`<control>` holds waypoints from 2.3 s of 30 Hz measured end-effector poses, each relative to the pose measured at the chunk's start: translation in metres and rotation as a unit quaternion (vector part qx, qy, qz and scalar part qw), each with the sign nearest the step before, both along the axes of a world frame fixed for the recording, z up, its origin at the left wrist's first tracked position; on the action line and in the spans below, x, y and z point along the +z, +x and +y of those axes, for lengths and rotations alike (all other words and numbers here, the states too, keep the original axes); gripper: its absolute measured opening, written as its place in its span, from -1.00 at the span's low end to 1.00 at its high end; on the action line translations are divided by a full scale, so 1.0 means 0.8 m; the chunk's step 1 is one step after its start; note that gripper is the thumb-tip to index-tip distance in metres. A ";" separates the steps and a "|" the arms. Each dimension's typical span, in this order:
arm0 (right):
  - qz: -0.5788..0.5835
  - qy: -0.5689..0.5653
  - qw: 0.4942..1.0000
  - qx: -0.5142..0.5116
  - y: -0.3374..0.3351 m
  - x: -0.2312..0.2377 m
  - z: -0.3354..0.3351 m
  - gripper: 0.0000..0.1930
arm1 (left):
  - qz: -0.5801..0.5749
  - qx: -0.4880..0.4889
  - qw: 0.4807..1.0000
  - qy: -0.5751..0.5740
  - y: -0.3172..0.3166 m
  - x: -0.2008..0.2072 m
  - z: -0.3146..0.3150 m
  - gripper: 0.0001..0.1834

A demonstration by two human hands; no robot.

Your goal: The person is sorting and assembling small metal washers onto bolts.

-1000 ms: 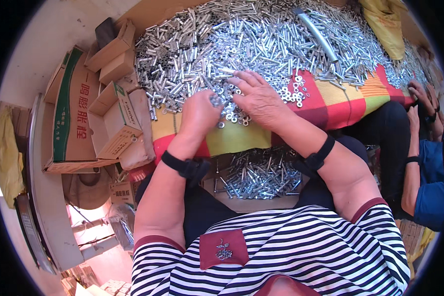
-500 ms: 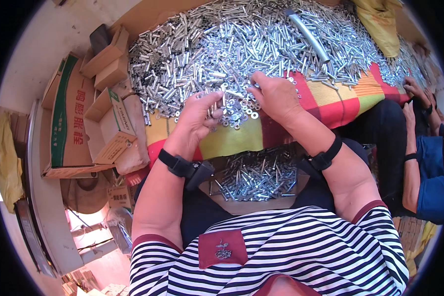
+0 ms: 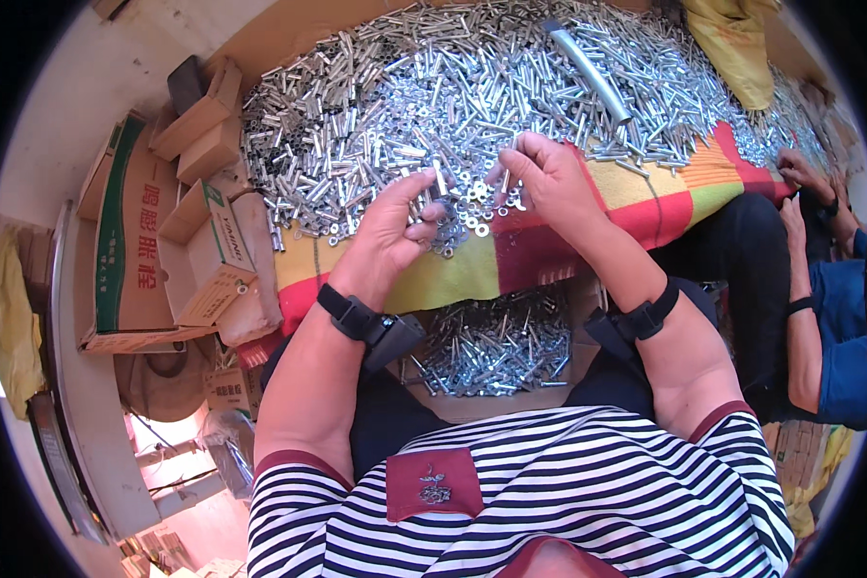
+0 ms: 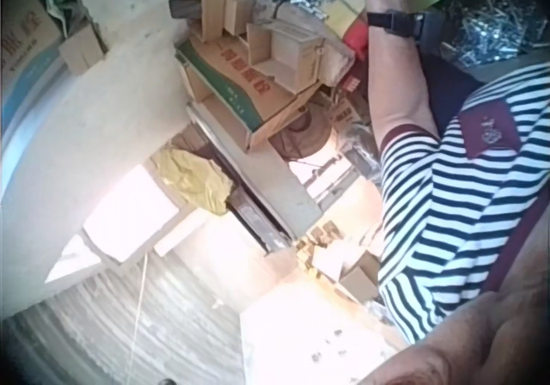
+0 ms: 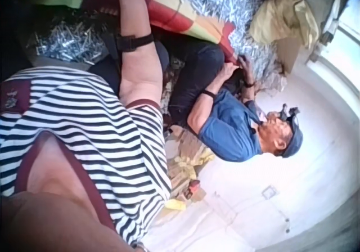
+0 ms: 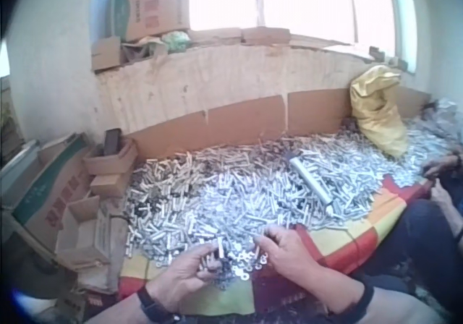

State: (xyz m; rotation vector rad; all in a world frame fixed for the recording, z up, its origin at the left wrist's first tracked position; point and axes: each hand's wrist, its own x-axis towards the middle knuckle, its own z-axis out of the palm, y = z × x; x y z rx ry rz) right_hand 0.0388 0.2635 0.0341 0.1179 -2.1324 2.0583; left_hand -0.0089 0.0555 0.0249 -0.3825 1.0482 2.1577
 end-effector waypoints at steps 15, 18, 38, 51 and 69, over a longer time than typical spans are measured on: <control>0.034 -0.032 0.998 -0.036 0.005 -0.004 -0.014 -0.88 | 0.094 -0.076 0.991 -0.059 0.015 0.011 -0.003 -0.83; 0.017 -0.056 0.997 -0.041 0.007 0.007 -0.009 -0.87 | 0.080 -0.080 0.991 -0.074 0.017 0.017 0.000 -0.84; -0.097 0.055 0.982 0.152 0.015 -0.002 -0.021 -0.72 | 0.022 -0.035 0.999 -0.036 0.012 -0.004 0.002 -0.86; 0.341 0.366 0.861 -0.086 0.021 0.012 -0.047 -0.55 | 0.120 0.023 0.992 0.041 0.011 -0.020 0.010 -0.78; 0.387 0.433 0.808 -0.103 0.004 0.019 -0.070 -0.66 | 0.055 -0.014 0.971 0.233 0.055 -0.020 0.052 -0.63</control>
